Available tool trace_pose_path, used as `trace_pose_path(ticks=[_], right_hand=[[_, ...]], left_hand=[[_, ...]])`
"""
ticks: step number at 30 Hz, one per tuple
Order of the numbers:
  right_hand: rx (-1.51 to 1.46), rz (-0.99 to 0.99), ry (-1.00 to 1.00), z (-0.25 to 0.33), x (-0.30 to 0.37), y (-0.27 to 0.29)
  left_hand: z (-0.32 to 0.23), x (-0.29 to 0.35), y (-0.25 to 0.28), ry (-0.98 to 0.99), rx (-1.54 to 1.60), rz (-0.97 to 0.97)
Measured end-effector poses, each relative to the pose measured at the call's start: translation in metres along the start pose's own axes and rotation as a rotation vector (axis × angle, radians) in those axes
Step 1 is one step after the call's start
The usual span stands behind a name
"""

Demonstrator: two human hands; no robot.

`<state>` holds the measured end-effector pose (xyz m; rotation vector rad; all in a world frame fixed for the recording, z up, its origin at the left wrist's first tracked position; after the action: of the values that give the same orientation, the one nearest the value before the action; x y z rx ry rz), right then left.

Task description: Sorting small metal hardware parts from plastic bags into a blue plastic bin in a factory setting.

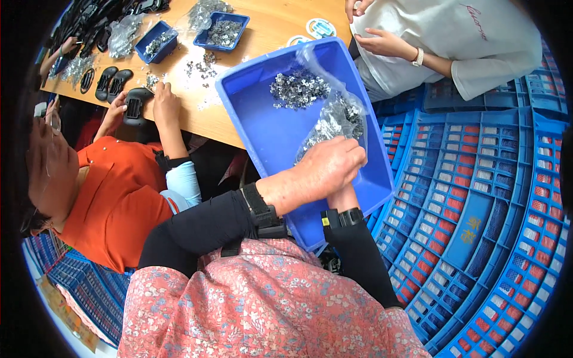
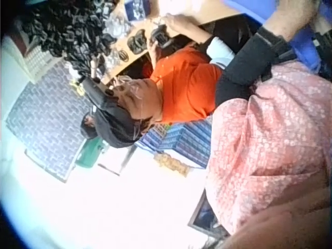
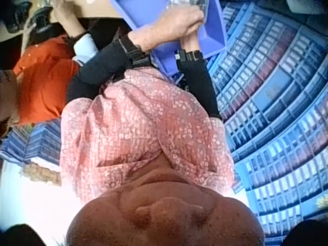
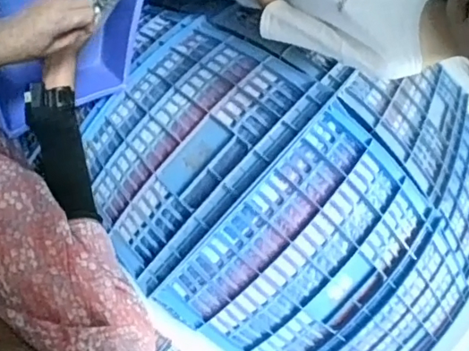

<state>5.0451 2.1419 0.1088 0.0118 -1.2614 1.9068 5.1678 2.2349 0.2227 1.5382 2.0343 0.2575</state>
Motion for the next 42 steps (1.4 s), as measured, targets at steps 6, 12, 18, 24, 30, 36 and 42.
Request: trace_pose_path(ticks=[6,12,18,24,30,36,42], right_hand=[[0.031,0.007,0.045,0.003,0.003,0.001],[0.069,-0.007,0.080,0.006,0.008,0.007],[0.112,-0.012,0.086,0.003,0.011,0.012],[0.161,-0.017,0.069,-0.007,0.015,0.017],[0.216,-0.023,0.060,-0.010,0.020,0.022],[0.270,-0.020,0.054,-0.013,0.020,0.025],[0.327,-0.018,0.054,-0.013,0.021,0.028]], left_hand=[[-0.011,0.004,0.008,-0.042,0.000,0.018],[-0.011,0.003,0.021,0.056,0.024,0.046],[-0.019,0.007,0.012,-0.035,0.016,0.096],[-0.023,0.008,-0.002,-0.147,0.039,0.086],[-0.024,0.006,-0.003,-0.157,0.035,0.059],[-0.021,0.003,-0.001,-0.154,0.005,0.058],[-0.017,-0.001,0.001,-0.126,0.001,0.070]])
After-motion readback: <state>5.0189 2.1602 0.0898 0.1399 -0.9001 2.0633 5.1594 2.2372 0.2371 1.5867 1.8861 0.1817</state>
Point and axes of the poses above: each hand's wrist, its own x-axis away from the middle knuckle, its own y-axis out of the back of the hand, z = x × y, the point moved 1 cm from there along -x, towards the middle knuckle, and after that the axes turned 7 degrees about z, right-handed, at the moved point
